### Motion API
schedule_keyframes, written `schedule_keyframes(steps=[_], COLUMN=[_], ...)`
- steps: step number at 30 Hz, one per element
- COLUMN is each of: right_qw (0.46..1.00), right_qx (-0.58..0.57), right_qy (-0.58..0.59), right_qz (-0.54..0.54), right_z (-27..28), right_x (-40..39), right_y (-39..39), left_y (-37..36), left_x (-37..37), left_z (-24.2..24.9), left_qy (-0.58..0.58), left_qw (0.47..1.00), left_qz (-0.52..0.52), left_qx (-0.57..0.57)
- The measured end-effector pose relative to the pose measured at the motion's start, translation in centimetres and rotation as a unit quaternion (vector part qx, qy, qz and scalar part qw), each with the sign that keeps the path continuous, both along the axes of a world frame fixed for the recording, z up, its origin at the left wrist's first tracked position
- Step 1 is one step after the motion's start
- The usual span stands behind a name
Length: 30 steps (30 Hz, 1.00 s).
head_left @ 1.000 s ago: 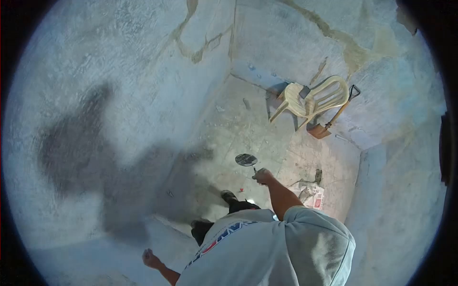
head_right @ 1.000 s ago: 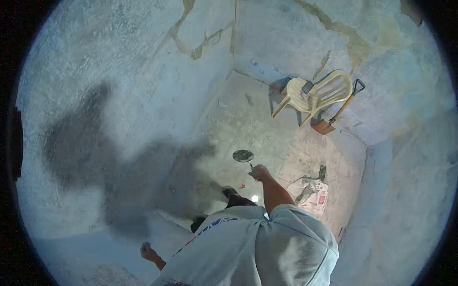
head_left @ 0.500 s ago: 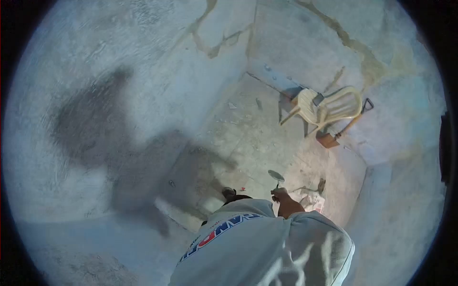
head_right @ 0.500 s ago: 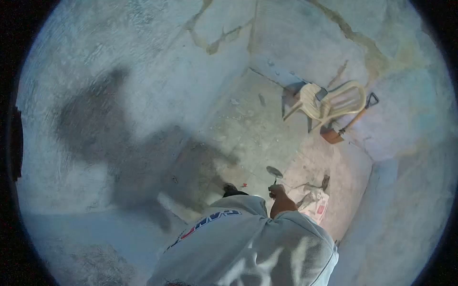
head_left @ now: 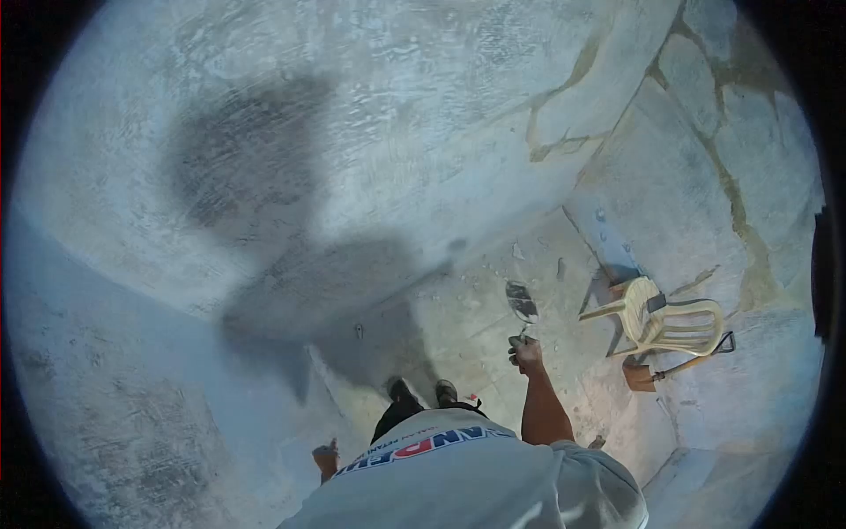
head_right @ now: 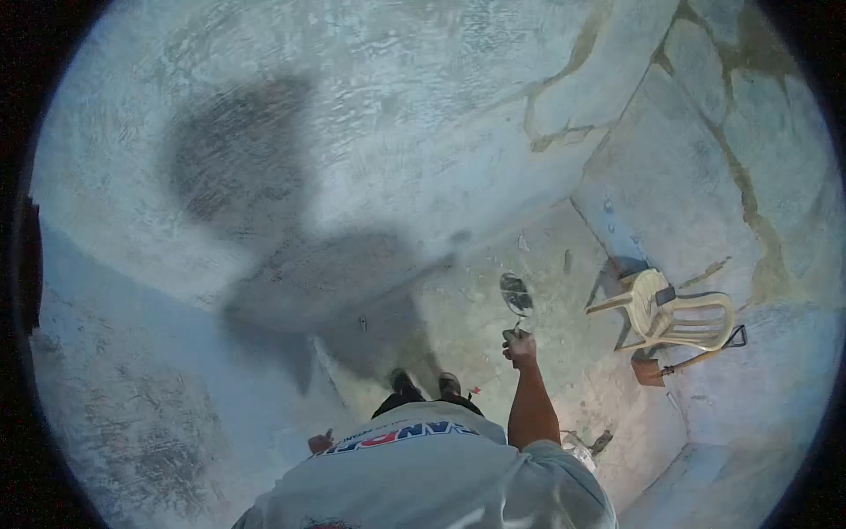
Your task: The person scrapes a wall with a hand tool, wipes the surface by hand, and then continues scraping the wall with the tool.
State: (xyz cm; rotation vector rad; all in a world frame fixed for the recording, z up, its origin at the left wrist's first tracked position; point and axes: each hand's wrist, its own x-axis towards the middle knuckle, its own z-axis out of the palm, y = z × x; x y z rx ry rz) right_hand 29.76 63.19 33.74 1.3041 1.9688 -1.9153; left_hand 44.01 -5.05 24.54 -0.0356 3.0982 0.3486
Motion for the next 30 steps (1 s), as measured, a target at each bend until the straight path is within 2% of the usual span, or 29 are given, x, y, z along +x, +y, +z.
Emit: schedule_keyframes(steps=[1,3,4,5,8,9,10,11,12,15,18,21,22,23,24,25,27,30], right_qw=[1.000,0.998,0.995,0.989,0.954,0.965,0.947,0.890,0.873,0.878,0.900,0.928,0.924,0.920,0.943,0.963,0.965,0.952], right_qx=[0.011,0.035,0.047,0.100,0.092,0.008,0.008,0.079,0.073,0.007,-0.076,-0.075,0.023,0.070,0.085,0.091,0.104,0.103], right_qy=[-0.013,-0.044,-0.079,-0.086,-0.234,-0.189,-0.233,-0.354,-0.384,-0.387,-0.359,-0.305,-0.278,-0.261,-0.177,-0.107,-0.064,-0.037], right_qz=[0.004,0.013,0.030,0.059,0.166,0.183,0.222,0.278,0.293,0.282,0.234,0.198,0.262,0.285,0.268,0.228,0.234,0.285], right_z=[1.1,3.3,3.5,0.2,-2.1,-7.9,-3.9,-0.5,-0.1,-1.6,-3.8,-7.6,-2.5,-5.2,-2.8,2.1,3.9,6.4], right_x=[-0.1,1.6,2.7,4.7,11.1,15.6,15.9,15.1,15.5,16.2,13.5,6.8,3.0,0.4,-2.0,-4.1,-7.2,-8.9], right_y=[-0.8,-2.6,-3.2,-2.5,-2.0,0.4,-1.4,-4.1,-4.4,-3.3,-2.6,-2.8,-5.4,-4.5,-5.8,-8.3,-9.1,-9.9], left_y=[-1.0,-2.8,-3.7,-4.5,-4.7,-5.0,-5.2,-4.6,-4.5,-3.3,-3.9,-5.0,-6.7,-6.4,-6.4,-6.3,-6.5,-7.2], left_x=[0.1,0.2,-1.1,-2.5,-8.1,-10.9,-12.2,-13.9,-15.6,-18.6,-16.7,-11.2,-9.2,-6.7,-4.6,-2.4,0.6,2.3], left_z=[-1.1,-3.0,-3.0,-2.9,-4.7,-4.8,-5.2,-4.1,-2.7,3.5,1.4,-1.8,-6.0,-5.8,-5.3,-4.8,-3.8,-4.0], left_qy=[-0.136,-0.092,-0.144,-0.196,-0.141,-0.089,0.047,-0.092,-0.070,-0.104,-0.074,-0.135,-0.170,-0.209,-0.245,-0.278,-0.321,-0.336], left_qw=[0.988,0.976,0.957,0.911,0.892,0.974,0.977,0.908,0.850,0.766,0.846,0.831,0.822,0.839,0.854,0.864,0.870,0.860], left_qz=[0.035,-0.197,-0.189,-0.167,0.015,-0.074,-0.058,0.249,0.282,0.326,0.270,0.260,0.247,0.231,0.213,0.193,0.166,0.182], left_qx=[0.061,0.001,0.164,0.321,0.428,0.195,0.198,0.323,0.439,0.545,0.454,0.472,0.484,0.446,0.406,0.373,0.335,0.338])
